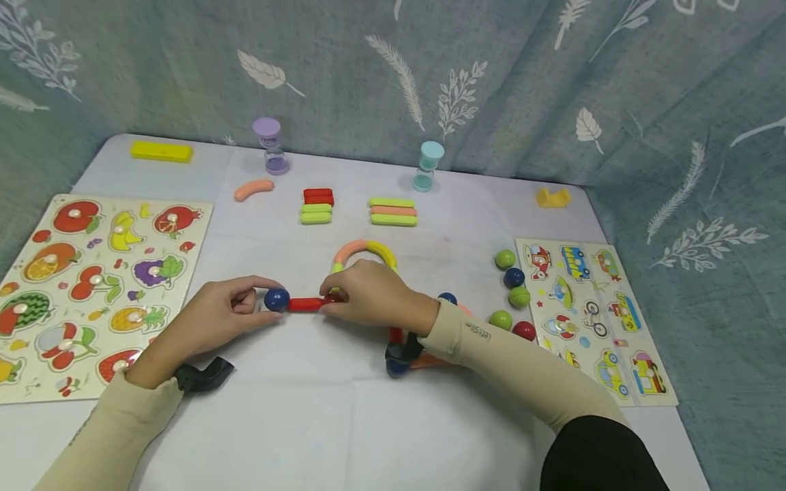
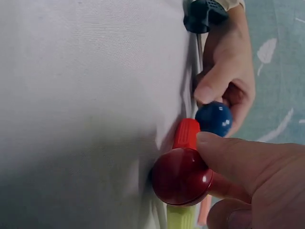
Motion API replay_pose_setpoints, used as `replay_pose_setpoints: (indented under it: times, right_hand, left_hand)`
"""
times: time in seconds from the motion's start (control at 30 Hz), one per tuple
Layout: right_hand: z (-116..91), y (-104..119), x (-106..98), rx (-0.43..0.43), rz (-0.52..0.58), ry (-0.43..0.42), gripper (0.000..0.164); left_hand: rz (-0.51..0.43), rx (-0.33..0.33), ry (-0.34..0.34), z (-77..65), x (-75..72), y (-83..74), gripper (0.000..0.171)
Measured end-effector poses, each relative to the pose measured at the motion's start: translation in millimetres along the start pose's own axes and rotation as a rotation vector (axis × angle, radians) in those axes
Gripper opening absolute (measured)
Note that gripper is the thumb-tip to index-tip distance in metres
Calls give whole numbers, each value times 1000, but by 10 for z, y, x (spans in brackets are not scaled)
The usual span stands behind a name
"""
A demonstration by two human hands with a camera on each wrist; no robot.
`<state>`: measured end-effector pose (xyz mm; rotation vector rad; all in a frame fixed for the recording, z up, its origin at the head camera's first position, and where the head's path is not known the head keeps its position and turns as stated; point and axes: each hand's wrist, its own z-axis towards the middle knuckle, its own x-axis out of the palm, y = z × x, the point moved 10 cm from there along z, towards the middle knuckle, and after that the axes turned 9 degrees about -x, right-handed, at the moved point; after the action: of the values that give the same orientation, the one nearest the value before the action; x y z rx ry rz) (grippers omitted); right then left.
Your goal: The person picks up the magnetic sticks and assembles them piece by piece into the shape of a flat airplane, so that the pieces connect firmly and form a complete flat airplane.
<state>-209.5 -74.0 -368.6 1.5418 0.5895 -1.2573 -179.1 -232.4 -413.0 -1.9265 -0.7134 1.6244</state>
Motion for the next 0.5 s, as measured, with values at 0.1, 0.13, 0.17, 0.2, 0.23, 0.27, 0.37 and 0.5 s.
replay_pose_setpoints:
  times: [0.1, 0.13, 0.17, 0.2, 0.23, 0.27, 0.37, 0.5]
  right_hand:
    - [-34, -25, -2, 9, 13, 5, 31]
    - [-42, -34, -1, 11, 24, -2, 31]
    - [-49, -43, 0, 12, 34, -12, 31]
    - [-57, -55, 5, 15, 43, -19, 30]
    - [-64, -71, 13, 18, 57, -28, 30]
    - [-71, -88, 24, 21, 76, -36, 29]
    - [-92, -144, 50, 34, 122, -50, 29]
    - [-108, -164, 57, 33, 165, -53, 28]
  left_hand:
    - [45, 4, 4, 2, -2, 3, 39]
    - [56, 7, 8, 3, 7, 6, 40]
    - [67, 11, 14, 4, 16, 6, 40]
    - [76, 14, 22, 1, 28, 4, 40]
    - [84, 12, 29, 2, 38, 6, 41]
    - [89, 9, 35, 2, 46, 10, 41]
    - [97, 7, 47, 6, 59, 9, 42]
    - [104, 10, 37, 5, 50, 9, 44]
